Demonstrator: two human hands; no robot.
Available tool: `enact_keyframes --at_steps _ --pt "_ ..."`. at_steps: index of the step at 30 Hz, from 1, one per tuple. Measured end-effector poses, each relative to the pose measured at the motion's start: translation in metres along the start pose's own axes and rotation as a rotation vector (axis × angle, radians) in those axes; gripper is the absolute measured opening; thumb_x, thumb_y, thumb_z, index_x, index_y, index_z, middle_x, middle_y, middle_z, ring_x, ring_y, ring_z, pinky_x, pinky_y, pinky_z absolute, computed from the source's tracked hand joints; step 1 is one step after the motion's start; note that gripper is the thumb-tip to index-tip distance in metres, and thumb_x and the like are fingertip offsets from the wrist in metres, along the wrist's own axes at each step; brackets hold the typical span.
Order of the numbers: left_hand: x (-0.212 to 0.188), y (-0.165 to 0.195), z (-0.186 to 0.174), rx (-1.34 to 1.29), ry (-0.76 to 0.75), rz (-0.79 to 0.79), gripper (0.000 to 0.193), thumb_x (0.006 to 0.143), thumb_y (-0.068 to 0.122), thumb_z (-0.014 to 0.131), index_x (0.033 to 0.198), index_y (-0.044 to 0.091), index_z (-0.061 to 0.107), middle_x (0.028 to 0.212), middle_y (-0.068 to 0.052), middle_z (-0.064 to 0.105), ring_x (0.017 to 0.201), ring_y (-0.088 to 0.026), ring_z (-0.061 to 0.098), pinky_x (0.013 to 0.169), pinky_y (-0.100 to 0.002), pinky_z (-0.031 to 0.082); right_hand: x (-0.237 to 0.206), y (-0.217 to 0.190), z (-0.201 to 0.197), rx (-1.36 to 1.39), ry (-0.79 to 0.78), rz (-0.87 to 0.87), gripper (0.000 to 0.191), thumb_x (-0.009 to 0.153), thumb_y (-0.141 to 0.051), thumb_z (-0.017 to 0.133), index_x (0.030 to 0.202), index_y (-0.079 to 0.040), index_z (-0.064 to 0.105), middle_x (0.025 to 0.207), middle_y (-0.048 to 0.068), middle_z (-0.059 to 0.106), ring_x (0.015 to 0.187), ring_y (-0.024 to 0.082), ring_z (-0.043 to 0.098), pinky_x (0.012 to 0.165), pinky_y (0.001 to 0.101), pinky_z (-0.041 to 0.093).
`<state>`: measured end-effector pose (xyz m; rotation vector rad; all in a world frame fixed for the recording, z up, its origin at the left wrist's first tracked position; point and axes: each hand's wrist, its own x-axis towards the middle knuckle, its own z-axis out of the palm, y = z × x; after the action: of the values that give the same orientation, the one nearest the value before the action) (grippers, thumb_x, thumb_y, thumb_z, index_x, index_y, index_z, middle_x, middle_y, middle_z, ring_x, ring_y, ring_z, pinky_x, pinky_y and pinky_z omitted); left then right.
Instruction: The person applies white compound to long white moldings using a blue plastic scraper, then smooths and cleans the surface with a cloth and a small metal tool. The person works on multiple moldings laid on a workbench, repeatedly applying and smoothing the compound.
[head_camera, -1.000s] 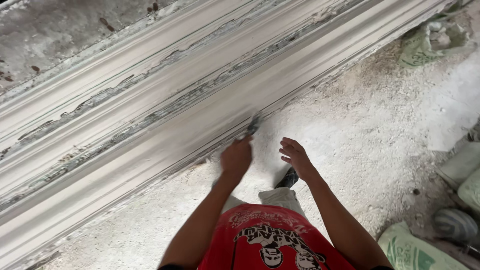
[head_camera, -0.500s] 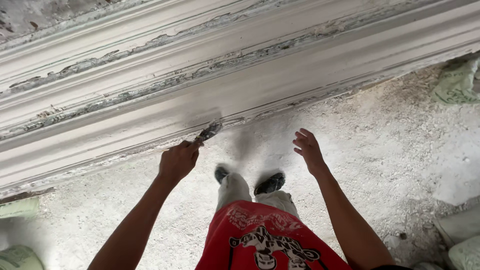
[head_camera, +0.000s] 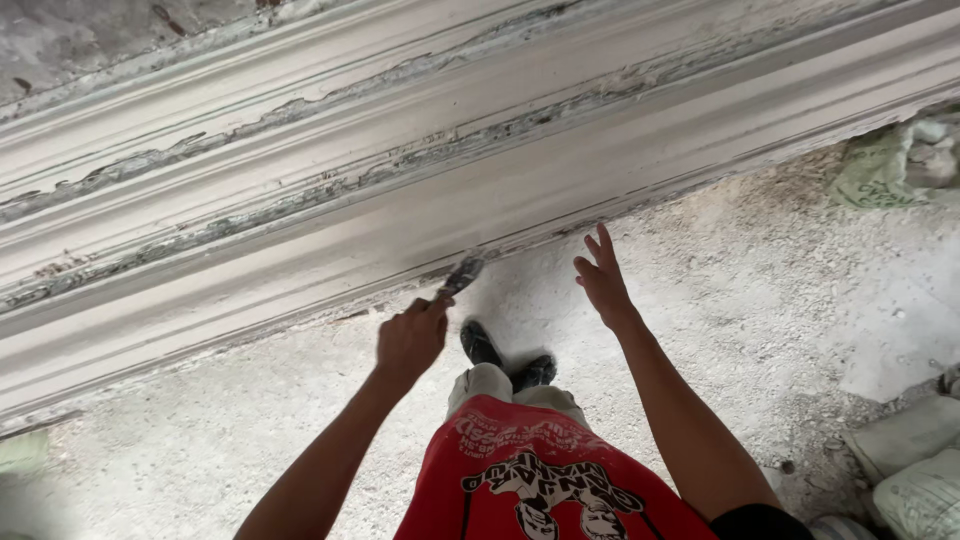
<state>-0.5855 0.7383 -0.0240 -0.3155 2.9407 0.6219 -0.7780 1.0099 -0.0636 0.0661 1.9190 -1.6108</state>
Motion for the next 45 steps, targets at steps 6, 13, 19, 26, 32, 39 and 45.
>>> enact_keyframes --at_steps 6,13,19,26,32,39,45 --pt "0.069 0.097 0.054 -0.074 0.095 0.135 0.028 0.099 0.020 0.058 0.123 0.017 0.072 0.098 -0.015 0.072 0.061 -0.032 0.071 0.050 -0.046 0.057 0.014 0.000 -0.006 0.036 0.018 -0.019 0.081 0.100 -0.015 0.053 0.166 -0.024 0.006 0.170 0.013 0.020 0.149 0.032 0.036 0.110 0.0507 0.047" --pt "0.052 0.070 0.044 -0.103 0.004 0.065 0.033 0.093 0.024 0.059 0.124 0.019 0.070 0.097 -0.015 0.071 0.065 -0.037 0.072 0.051 -0.048 0.059 0.012 0.013 -0.034 0.268 0.100 0.035 0.077 0.100 -0.022 0.058 0.164 -0.019 0.017 0.165 0.012 0.037 0.135 0.029 0.052 0.105 0.0449 0.050" --pt "0.138 0.189 0.097 -0.178 0.088 0.199 0.030 0.095 0.018 0.054 0.120 0.019 0.070 0.097 -0.018 0.070 0.068 -0.037 0.073 0.057 -0.050 0.058 0.006 0.024 -0.057 0.333 0.151 0.082 0.069 0.101 -0.023 0.056 0.162 -0.018 0.026 0.160 0.016 0.043 0.136 0.026 0.054 0.104 0.0445 0.049" --pt "0.138 0.187 0.088 -0.047 -0.015 0.158 0.027 0.101 0.024 0.055 0.122 0.020 0.070 0.094 -0.015 0.071 0.061 -0.035 0.072 0.049 -0.049 0.059 0.000 0.016 -0.136 0.313 0.252 0.083 0.066 0.099 -0.018 0.057 0.159 -0.015 0.030 0.156 0.012 0.047 0.135 0.026 0.053 0.108 0.0446 0.047" --pt "0.198 0.290 0.121 -0.105 0.149 0.210 0.031 0.094 0.017 0.058 0.120 0.021 0.074 0.093 -0.014 0.073 0.064 -0.035 0.072 0.054 -0.050 0.058 0.033 0.019 -0.210 0.518 0.202 0.075 0.062 0.100 -0.018 0.057 0.157 -0.010 0.035 0.155 0.017 0.048 0.136 0.029 0.050 0.113 0.0440 0.044" --pt "0.241 0.374 0.146 -0.099 0.051 0.129 0.029 0.097 0.021 0.056 0.120 0.022 0.074 0.096 -0.014 0.073 0.064 -0.032 0.072 0.054 -0.049 0.058 0.051 -0.003 -0.337 0.437 0.120 0.143 0.066 0.096 -0.027 0.057 0.157 -0.016 0.034 0.162 0.009 0.037 0.151 0.026 0.031 0.116 0.0478 0.030" --pt "0.183 0.304 0.096 0.015 0.016 -0.005 0.030 0.094 0.023 0.057 0.119 0.023 0.073 0.095 -0.009 0.075 0.055 -0.021 0.071 0.041 -0.035 0.055 0.081 -0.025 -0.413 0.500 0.101 0.129 0.068 0.098 -0.022 0.057 0.159 -0.012 0.029 0.164 0.015 0.035 0.151 0.033 0.037 0.120 0.0466 0.037"
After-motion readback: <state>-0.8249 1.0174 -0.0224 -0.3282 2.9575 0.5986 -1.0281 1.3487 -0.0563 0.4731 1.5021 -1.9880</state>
